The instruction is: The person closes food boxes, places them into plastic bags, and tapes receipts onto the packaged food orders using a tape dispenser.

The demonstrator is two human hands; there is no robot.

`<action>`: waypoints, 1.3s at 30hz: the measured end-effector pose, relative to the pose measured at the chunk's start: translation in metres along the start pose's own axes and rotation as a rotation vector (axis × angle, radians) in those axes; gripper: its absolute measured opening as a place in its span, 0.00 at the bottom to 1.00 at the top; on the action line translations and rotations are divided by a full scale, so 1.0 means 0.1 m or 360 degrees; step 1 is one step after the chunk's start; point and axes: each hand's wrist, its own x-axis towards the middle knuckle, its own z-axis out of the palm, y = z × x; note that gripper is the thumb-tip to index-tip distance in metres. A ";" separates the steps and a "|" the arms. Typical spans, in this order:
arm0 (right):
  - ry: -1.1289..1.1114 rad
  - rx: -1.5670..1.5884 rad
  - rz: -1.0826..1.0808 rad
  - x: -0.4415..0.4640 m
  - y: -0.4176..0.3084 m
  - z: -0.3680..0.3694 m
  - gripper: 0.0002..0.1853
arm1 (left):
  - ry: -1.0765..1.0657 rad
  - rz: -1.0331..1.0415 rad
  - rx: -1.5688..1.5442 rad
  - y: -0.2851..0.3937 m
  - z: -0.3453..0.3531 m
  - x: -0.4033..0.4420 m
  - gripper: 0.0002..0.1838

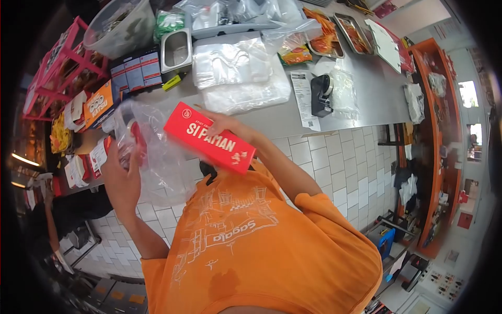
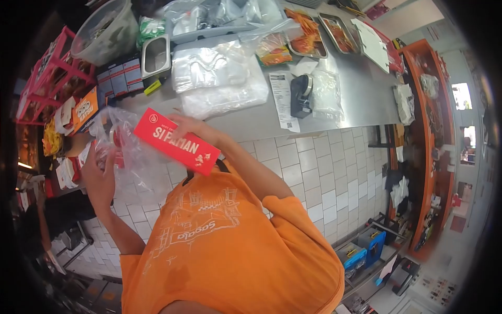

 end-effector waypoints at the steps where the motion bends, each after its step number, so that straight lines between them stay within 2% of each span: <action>1: -0.0283 0.0589 0.0167 -0.06 0.04 0.02 0.40 | -0.0031 -0.0066 -0.0128 0.23 0.05 0.07 0.13; 2: -0.0571 0.1178 0.0324 -0.08 0.08 0.02 0.37 | -0.0039 -0.0054 -0.0125 0.34 0.10 0.04 0.13; 4: -0.0629 0.1199 0.0248 0.10 0.14 0.16 0.34 | -0.0206 0.0371 -0.0453 0.53 0.19 0.01 0.07; 5: -0.0349 0.1022 -0.0068 0.17 0.05 0.27 0.32 | -0.0269 0.0926 -0.0307 0.70 0.27 -0.05 0.04; 6: -0.0212 0.0934 -0.0228 0.18 -0.01 0.32 0.31 | -0.0326 0.1474 -0.0152 0.82 0.34 -0.12 0.01; 9: 0.0429 0.0896 -0.0593 0.20 -0.15 0.38 0.28 | -0.0497 0.1470 -0.0240 0.62 0.59 -0.28 0.03; 11: 0.0448 0.0839 -0.0511 0.30 -0.10 0.05 0.29 | 0.0122 0.1135 -0.0250 0.24 0.58 -0.21 0.01; 13: 0.0468 0.0779 -0.0399 0.14 -0.13 -0.14 0.30 | 0.0050 -0.0131 -0.0512 0.20 0.40 -0.21 0.06; 14: 0.0268 0.0699 -0.0339 -0.02 -0.24 -0.21 0.31 | 0.0055 -0.0128 -0.0520 0.18 0.38 -0.16 0.06; 15: 0.0063 0.0613 -0.0275 -0.12 -0.33 -0.24 0.32 | 0.0265 0.0046 -0.0454 0.17 0.37 -0.06 0.08; 16: 0.0048 0.0596 -0.0272 -0.13 -0.32 -0.24 0.32 | 0.0482 0.0210 -0.0381 0.17 0.37 0.03 0.11; 18: -0.0295 0.1183 0.0125 -0.14 -0.19 -0.15 0.30 | 0.0474 0.0298 -0.0414 0.21 0.38 0.10 0.10; 19: -0.0119 0.1235 0.0094 -0.11 -0.18 0.05 0.28 | 0.0299 0.0776 -0.0305 0.26 0.39 0.08 0.10; 20: -0.0120 0.1231 0.0096 0.06 -0.15 0.17 0.28 | 0.0109 0.1255 -0.0192 0.33 0.40 0.05 0.11; 22: -0.0084 0.1728 -0.0155 0.33 -0.15 0.36 0.27 | -0.0159 0.1535 -0.0498 0.36 0.51 -0.23 0.14; 23: -0.0022 0.1628 -0.0374 0.34 -0.20 0.41 0.28 | -0.0153 0.1536 -0.0494 0.27 0.55 -0.29 0.14; 25: 0.0050 0.1620 -0.0399 0.12 -0.43 0.52 0.30 | -0.0085 0.1214 -0.0508 0.01 0.60 -0.34 0.11; 26: 0.0134 0.1619 -0.0417 0.04 -0.49 0.54 0.31 | 0.0055 0.0817 -0.0533 -0.19 0.64 -0.24 0.10; 27: 0.0525 0.1418 -0.0217 0.02 -0.51 0.56 0.35 | 0.0200 0.0408 -0.0557 -0.34 0.67 -0.12 0.09; 28: 0.0611 0.1303 -0.0382 0.08 -0.34 0.51 0.35 | 0.0226 0.0397 -0.0551 -0.38 0.64 -0.02 0.09; 29: 0.0691 0.1186 -0.0558 0.17 -0.11 0.43 0.36 | 0.0442 0.0053 -0.0949 -0.40 0.60 0.11 0.10; 30: 0.0508 0.1164 -0.0422 0.10 0.00 0.33 0.33 | 0.0658 -0.0301 -0.1346 -0.42 0.55 0.21 0.10; 31: 0.0324 0.1132 -0.0278 0.00 0.04 0.25 0.31 | 0.0698 -0.0308 -0.1350 -0.40 0.52 0.28 0.10; 32: 0.0294 0.1108 -0.0263 -0.03 0.00 0.29 0.31 | 0.0532 -0.0252 -0.1349 -0.36 0.50 0.31 0.10; 33: 0.0024 0.1232 -0.0029 -0.07 -0.04 0.37 0.29 | 0.0358 -0.0198 -0.1340 -0.32 0.46 0.30 0.12; 34: -0.0242 0.1351 0.0202 -0.06 -0.07 0.43 0.26 | 0.0383 -0.0205 -0.1335 -0.25 0.41 0.29 0.12; 35: -0.0232 0.1225 0.0285 0.28 0.33 0.33 0.25 | 0.0340 0.0366 -0.1072 -0.15 0.37 0.29 0.12; 36: -0.0237 0.1223 0.0272 0.45 0.41 0.40 0.25 | 0.0279 0.0934 -0.0784 -0.08 0.34 0.30 0.13; 38: -0.0163 0.1358 0.0013 0.71 0.47 0.48 0.26 | 0.0074 0.1443 -0.0614 -0.07 0.31 0.15 0.15; 39: -0.0121 0.1576 -0.0086 0.91 0.63 0.34 0.25 | 0.0080 0.1449 -0.0613 -0.03 0.29 0.05 0.15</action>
